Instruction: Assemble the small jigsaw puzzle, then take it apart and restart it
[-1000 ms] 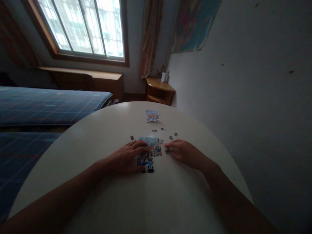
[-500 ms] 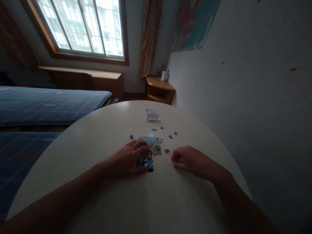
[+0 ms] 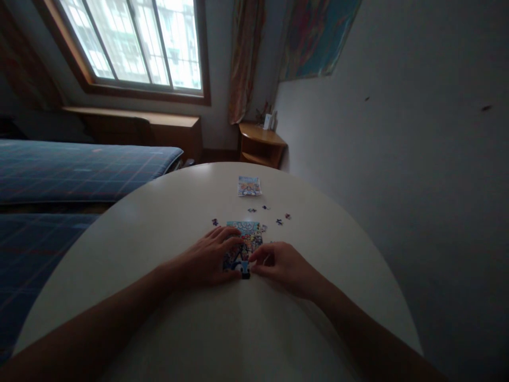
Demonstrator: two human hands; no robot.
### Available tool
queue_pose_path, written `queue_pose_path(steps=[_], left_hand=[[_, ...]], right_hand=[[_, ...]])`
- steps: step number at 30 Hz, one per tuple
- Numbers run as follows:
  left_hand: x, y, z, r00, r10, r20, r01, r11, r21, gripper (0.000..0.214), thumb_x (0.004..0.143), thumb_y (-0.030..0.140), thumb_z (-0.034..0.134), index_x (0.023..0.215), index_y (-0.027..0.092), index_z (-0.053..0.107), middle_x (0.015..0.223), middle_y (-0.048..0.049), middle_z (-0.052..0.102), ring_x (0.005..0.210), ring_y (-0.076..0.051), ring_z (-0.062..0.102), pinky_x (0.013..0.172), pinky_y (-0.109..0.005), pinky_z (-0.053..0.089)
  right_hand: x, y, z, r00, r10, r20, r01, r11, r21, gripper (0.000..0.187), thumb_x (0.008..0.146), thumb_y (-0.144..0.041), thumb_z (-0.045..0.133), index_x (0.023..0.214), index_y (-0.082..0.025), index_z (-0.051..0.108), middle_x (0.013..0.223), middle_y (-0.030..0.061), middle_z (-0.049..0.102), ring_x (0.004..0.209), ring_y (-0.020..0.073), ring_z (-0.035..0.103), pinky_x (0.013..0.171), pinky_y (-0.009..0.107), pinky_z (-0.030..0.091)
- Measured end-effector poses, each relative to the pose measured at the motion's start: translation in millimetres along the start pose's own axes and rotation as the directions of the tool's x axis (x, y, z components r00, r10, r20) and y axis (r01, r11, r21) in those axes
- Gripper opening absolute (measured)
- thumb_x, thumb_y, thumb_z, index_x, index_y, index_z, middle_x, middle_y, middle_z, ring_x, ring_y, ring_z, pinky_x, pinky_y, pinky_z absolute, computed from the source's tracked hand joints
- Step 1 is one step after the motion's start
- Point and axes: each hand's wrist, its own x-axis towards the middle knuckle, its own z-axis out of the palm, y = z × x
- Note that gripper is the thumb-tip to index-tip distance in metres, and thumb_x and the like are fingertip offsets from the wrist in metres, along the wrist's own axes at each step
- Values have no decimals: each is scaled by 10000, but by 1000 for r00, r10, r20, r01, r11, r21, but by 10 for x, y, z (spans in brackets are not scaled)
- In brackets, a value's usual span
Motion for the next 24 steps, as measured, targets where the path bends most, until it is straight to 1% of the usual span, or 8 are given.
queue_pose_path(steps=[5,12,14,20,24], left_hand=[[1,-10,4,1000,10,8,-10,1000,-4,616,834,510,678,1351,248,468,1408,-114,473,1292,-329,463,1097,-513,402],[2,-3,0,1000,4,-4,-4,1000,-7,609,823,508,690,1331,243,484,1396,-117,483,1280,-334,474,1092,-515,403],[1,-4,-1,1000,4,-7,-4,1000,-11,614,817,501,697,1332,247,480,1403,-119,481,1281,-337,474,1091,-522,402],[1,-14,-3,1000,1,14,-1,1000,7,630,823,506,689,1351,246,466,1416,-119,473,1295,-334,464,1094,-515,402],[-2,-12,-2,1000,7,5,-7,1000,10,628,823,499,689,1351,244,464,1415,-120,474,1294,-337,464,1091,-519,402]], right_hand=[[4,1,-8,998,62,8,-62,998,14,135,755,-172,741,886,-152,770,728,29,714,645,122,626,590,215,460],[13,31,-37,987,126,99,-135,987,91,146,757,-199,754,888,-137,750,727,35,705,622,120,617,556,208,458],[16,35,-26,986,128,105,-138,986,94,153,746,-191,759,888,-137,745,727,33,706,625,120,623,553,204,459],[1,14,27,996,83,41,-83,997,-2,60,735,-175,734,791,-156,745,672,19,705,599,121,635,547,205,453],[-8,-19,32,999,40,-14,-42,994,-100,49,723,-171,728,762,-170,756,716,24,730,633,127,647,583,217,455]])
